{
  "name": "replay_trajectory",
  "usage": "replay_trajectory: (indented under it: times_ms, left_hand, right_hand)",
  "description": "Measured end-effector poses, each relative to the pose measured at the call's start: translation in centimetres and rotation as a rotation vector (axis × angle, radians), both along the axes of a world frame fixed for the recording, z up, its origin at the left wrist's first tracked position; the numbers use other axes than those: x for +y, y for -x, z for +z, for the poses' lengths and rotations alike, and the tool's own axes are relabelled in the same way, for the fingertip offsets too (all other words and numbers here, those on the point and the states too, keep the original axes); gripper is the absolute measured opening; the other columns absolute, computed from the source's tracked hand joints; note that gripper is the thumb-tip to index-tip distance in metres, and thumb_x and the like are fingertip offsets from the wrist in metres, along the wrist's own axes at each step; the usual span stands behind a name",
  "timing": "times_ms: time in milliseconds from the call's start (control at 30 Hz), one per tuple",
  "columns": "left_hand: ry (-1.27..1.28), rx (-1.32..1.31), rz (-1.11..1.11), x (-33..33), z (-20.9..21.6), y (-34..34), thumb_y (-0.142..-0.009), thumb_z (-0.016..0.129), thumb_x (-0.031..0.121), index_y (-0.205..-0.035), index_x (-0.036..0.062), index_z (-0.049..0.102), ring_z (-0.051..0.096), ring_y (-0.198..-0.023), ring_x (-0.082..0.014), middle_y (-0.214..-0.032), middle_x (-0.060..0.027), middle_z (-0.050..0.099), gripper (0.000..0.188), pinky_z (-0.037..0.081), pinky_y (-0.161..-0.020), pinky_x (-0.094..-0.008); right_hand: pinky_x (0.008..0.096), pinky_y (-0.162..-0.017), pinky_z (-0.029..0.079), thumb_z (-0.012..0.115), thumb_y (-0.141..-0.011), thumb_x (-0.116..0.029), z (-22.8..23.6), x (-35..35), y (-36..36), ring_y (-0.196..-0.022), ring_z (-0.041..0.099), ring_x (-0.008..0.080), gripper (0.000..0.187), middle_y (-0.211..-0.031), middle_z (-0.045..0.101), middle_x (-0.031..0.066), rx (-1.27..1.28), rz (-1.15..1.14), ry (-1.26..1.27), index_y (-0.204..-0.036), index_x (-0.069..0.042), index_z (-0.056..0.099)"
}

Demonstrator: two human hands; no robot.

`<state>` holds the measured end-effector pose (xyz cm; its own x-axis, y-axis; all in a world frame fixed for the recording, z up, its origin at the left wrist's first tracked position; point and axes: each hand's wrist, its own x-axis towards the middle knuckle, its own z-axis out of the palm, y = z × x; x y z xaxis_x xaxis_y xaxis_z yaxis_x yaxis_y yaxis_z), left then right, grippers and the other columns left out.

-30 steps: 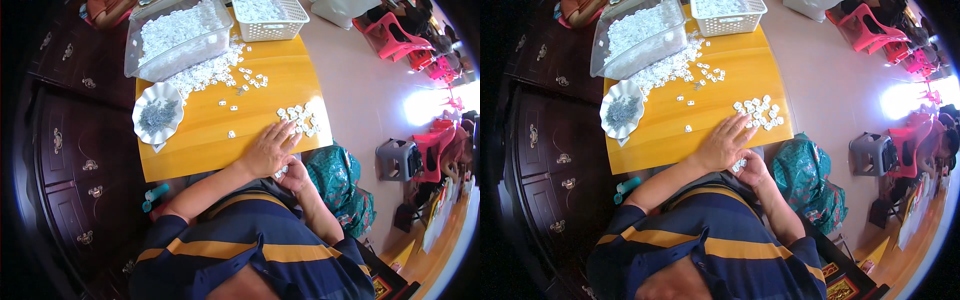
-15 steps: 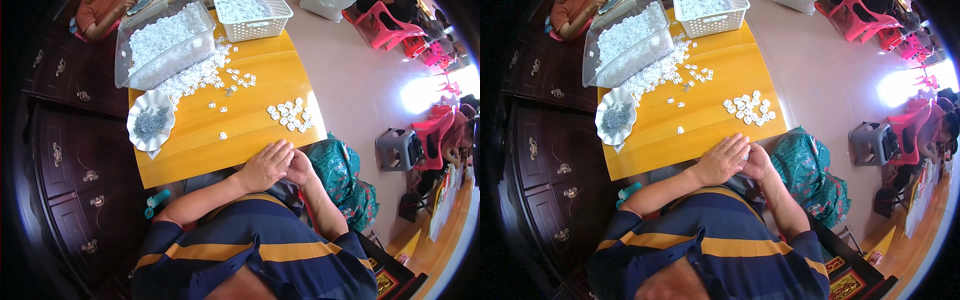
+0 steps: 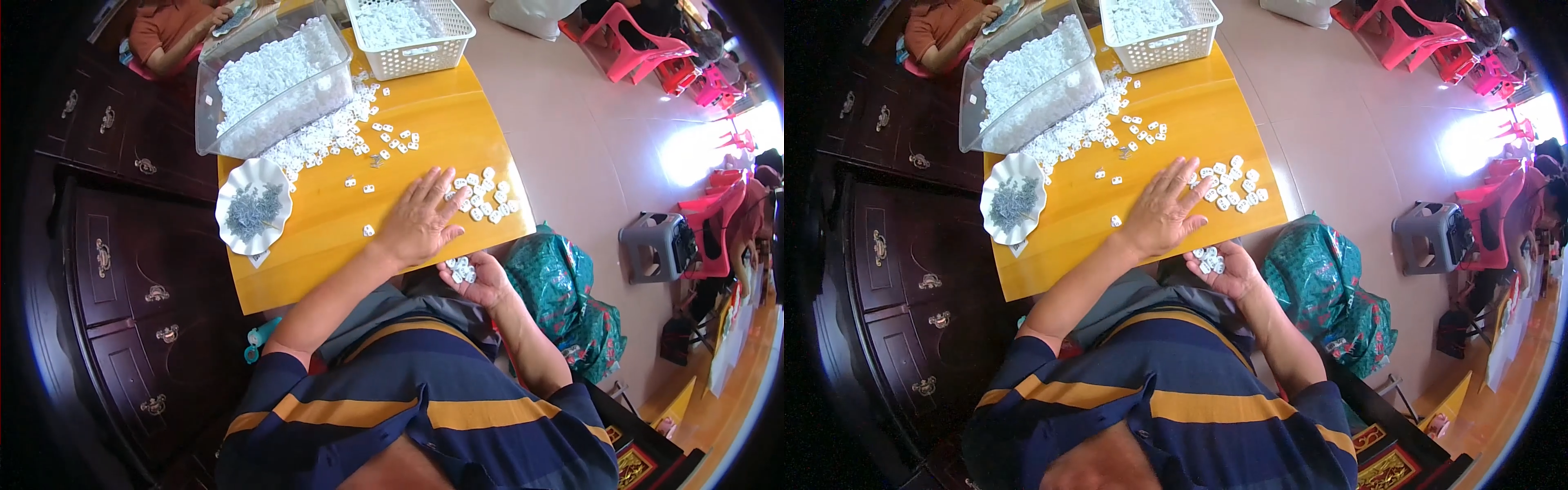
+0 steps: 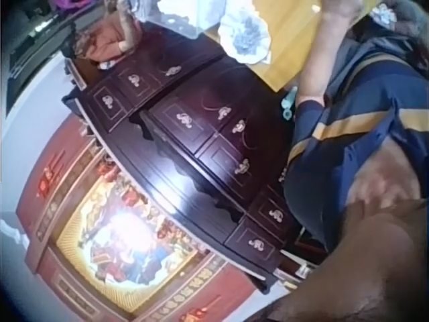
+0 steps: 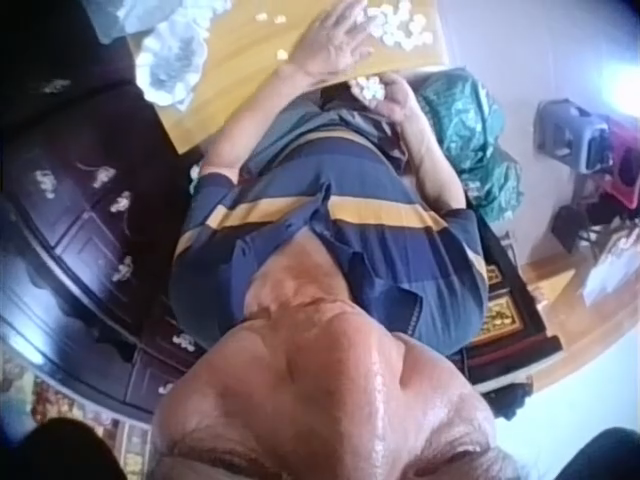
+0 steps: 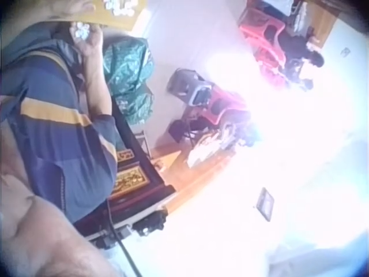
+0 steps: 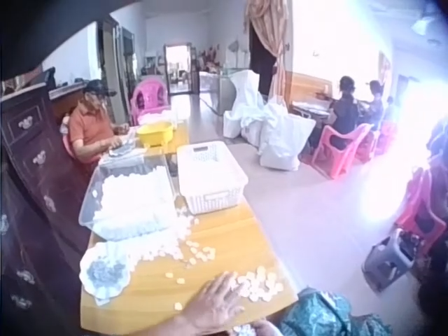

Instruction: Assembling small white plastic clips by hand at a table.

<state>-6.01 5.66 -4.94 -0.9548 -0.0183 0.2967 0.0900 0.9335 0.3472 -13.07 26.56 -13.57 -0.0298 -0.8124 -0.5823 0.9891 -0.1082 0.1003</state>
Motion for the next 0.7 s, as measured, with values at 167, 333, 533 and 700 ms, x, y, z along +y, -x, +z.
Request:
replay_trajectory:
  times_ms: [167,333,533,700]
  left_hand:
    - [-0.018,-0.090,-0.065,-0.1,-0.5,-0.9,-0.093,0.066,0.041,-0.147,0.0033,0.048,0.033,-0.146,-0.0434,-0.156,-0.0228,0.037,0.068,0.031,-0.119,-0.0529]
    - [-0.043,-0.094,-0.085,1.4,-0.7,-2.7,-0.090,0.069,0.040,-0.146,-0.0007,0.047,0.034,-0.146,-0.0426,-0.156,-0.0228,0.038,0.072,0.031,-0.119,-0.0515]
    - [-0.084,-0.075,-0.142,4.8,-0.7,-4.4,-0.088,0.072,0.036,-0.144,-0.0015,0.047,0.037,-0.145,-0.0400,-0.154,-0.0222,0.042,0.072,0.032,-0.119,-0.0500]
    - [-0.123,0.014,-0.220,6.7,-2.1,-4.7,-0.090,0.068,0.031,-0.138,-0.0024,0.055,0.045,-0.141,-0.0374,-0.147,-0.0226,0.050,0.060,0.034,-0.118,-0.0486]
  right_hand:
    - [0.0527,-0.097,0.056,0.041,-0.108,-0.026,-0.2,0.1,0.2,-0.105,0.068,0.0414,0.040,-0.121,0.066,0.0245,-0.009,-0.019,-0.035,-0.134,0.001,0.054]
    - [0.0534,-0.098,0.055,0.041,-0.108,-0.025,-0.2,-0.1,0.2,-0.110,0.067,0.0386,0.039,-0.125,0.065,0.0226,-0.019,-0.049,0.026,-0.134,0.000,0.054]
    - [0.0509,-0.102,0.053,0.041,-0.106,-0.021,-0.6,-0.4,-0.3,-0.117,0.064,0.0353,0.037,-0.128,0.063,0.0204,-0.017,-0.051,0.170,-0.134,0.001,0.052]
    - [0.0479,-0.102,0.053,0.040,-0.108,-0.022,-1.1,-0.2,-0.5,-0.120,0.061,0.0307,0.035,-0.128,0.062,0.0186,-0.030,-0.049,0.222,-0.131,0.000,0.054]
